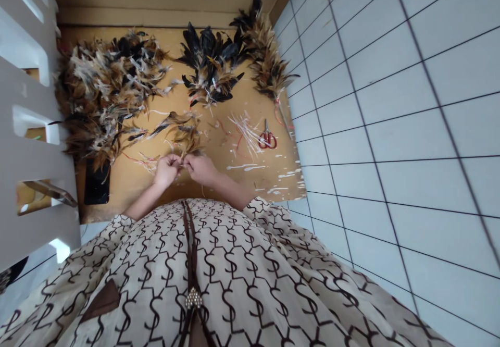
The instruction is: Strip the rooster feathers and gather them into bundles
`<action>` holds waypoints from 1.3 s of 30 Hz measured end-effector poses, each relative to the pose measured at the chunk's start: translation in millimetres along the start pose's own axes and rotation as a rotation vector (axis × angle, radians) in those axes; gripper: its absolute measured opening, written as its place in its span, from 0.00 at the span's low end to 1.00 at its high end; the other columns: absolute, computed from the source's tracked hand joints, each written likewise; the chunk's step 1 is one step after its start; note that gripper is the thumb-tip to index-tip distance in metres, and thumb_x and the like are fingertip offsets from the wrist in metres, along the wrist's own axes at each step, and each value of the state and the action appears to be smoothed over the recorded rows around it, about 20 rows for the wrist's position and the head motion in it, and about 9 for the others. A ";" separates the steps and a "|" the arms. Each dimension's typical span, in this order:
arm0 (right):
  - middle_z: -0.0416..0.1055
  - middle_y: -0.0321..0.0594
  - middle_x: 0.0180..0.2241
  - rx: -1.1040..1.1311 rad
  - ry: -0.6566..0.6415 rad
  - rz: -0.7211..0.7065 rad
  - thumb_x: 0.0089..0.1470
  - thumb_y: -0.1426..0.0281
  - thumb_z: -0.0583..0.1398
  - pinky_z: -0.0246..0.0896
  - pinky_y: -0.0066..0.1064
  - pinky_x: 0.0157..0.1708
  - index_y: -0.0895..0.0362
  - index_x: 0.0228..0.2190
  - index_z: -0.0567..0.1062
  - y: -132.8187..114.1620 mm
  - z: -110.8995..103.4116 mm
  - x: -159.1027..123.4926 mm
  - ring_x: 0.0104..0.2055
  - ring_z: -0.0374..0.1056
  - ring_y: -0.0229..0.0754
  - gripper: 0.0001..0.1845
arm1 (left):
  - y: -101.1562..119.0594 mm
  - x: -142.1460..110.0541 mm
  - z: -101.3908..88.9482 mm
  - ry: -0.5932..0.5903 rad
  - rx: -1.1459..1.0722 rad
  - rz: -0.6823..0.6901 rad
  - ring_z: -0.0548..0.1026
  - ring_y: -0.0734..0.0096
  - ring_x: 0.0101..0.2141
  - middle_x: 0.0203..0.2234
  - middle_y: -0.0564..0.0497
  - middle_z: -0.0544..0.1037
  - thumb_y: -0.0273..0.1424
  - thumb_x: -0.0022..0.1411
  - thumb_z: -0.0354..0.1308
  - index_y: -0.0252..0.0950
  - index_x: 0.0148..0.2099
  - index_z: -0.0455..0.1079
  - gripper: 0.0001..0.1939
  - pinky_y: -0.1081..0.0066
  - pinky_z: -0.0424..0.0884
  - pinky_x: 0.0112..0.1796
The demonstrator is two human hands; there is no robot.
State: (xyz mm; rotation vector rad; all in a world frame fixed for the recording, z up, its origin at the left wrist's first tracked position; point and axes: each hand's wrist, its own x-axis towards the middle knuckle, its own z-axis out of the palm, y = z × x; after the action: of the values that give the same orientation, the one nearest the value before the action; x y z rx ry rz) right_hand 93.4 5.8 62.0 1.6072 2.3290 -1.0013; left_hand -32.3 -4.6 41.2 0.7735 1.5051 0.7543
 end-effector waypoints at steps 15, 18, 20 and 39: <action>0.77 0.44 0.36 0.074 -0.020 0.006 0.55 0.73 0.51 0.56 0.28 0.36 0.59 0.34 0.77 11.3 4.0 3.5 0.38 0.70 0.42 0.14 | -8.7 2.5 -6.2 -0.015 -0.057 -0.024 0.58 0.81 0.12 0.10 0.58 0.65 0.22 0.47 0.58 0.35 0.17 0.64 0.10 0.77 0.53 0.18; 0.77 0.45 0.35 0.054 -0.029 0.056 0.54 0.73 0.51 0.57 0.28 0.34 0.59 0.34 0.77 12.2 3.1 4.1 0.37 0.70 0.43 0.14 | -7.7 2.0 -7.0 -0.020 -0.034 -0.013 0.58 0.81 0.12 0.09 0.58 0.65 0.22 0.47 0.58 0.35 0.17 0.63 0.11 0.77 0.53 0.18; 0.77 0.47 0.38 0.068 -0.003 0.099 0.55 0.74 0.51 0.57 0.28 0.35 0.59 0.36 0.77 10.8 3.1 4.6 0.39 0.70 0.43 0.15 | -6.7 1.1 -6.8 -0.029 -0.012 -0.001 0.58 0.81 0.12 0.09 0.58 0.65 0.22 0.46 0.58 0.35 0.16 0.63 0.11 0.77 0.52 0.18; 0.77 0.46 0.38 -0.027 -0.039 -0.008 0.57 0.71 0.49 0.54 0.29 0.33 0.59 0.38 0.76 -2.5 -1.4 -9.2 0.37 0.69 0.42 0.17 | -22.9 10.8 -14.7 0.013 0.315 0.198 0.64 0.75 0.22 0.15 0.57 0.68 0.20 0.46 0.54 0.36 0.19 0.66 0.09 0.74 0.60 0.30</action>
State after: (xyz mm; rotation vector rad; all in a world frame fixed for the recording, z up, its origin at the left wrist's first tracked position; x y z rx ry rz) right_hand 95.4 -1.1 68.5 1.5559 2.3153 -0.9898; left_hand -48.5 -9.0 17.3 1.1696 1.5950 0.6757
